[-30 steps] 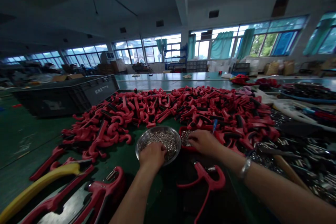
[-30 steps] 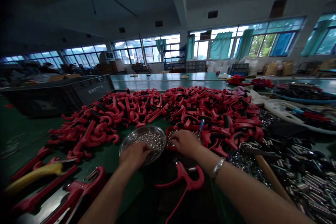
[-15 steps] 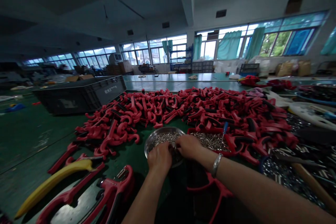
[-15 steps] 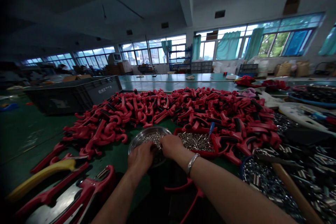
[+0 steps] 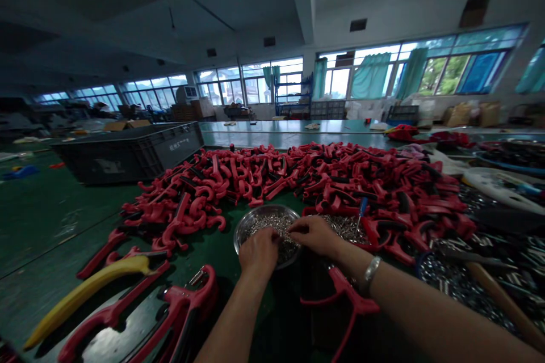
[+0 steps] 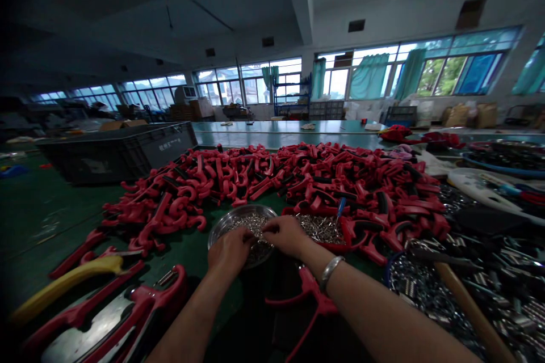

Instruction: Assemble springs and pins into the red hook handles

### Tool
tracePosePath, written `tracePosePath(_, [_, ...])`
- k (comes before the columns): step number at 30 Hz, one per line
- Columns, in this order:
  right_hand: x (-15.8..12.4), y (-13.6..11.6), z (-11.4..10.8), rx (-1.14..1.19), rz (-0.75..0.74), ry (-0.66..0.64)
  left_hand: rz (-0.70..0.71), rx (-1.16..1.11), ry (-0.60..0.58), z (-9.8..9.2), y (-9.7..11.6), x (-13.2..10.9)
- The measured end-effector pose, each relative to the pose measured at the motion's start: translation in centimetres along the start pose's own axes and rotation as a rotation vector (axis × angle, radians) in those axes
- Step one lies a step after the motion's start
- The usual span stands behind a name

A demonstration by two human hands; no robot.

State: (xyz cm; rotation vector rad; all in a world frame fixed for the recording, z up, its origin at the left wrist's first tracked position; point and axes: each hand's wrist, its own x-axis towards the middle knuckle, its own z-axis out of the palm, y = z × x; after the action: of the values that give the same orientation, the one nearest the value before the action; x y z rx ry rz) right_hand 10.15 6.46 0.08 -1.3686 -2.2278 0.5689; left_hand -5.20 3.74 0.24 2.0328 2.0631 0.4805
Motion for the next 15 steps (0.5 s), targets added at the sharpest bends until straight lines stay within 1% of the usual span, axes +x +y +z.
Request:
tracePosePath(4, [-2.1,1.3,-1.5,0.081,0.058,0.063,0.055,-0.067,0.051,-0.1,0.0,0.0])
tracePosePath(8, [-6.0,2.2,-3.4,0.114,0.105,0.09,0.202,-0.168,0.064,-0.1,1.1,-1.0])
tracePosePath(10, [-8.2,2.6,-4.3,0.124,0.138,0.11,0.327,-0.244,0.023,0.3,2.1,-2.0])
tracePosePath(13, [-11.0,3.0,-5.1,0.138,0.212,0.151,0.521,-0.373,-0.09,1.3,3.6,-3.6])
tracePosePath(15, [-12.4,3.3,-5.3,0.135,0.265,0.186,0.577,-0.425,-0.163,1.9,4.4,-4.4])
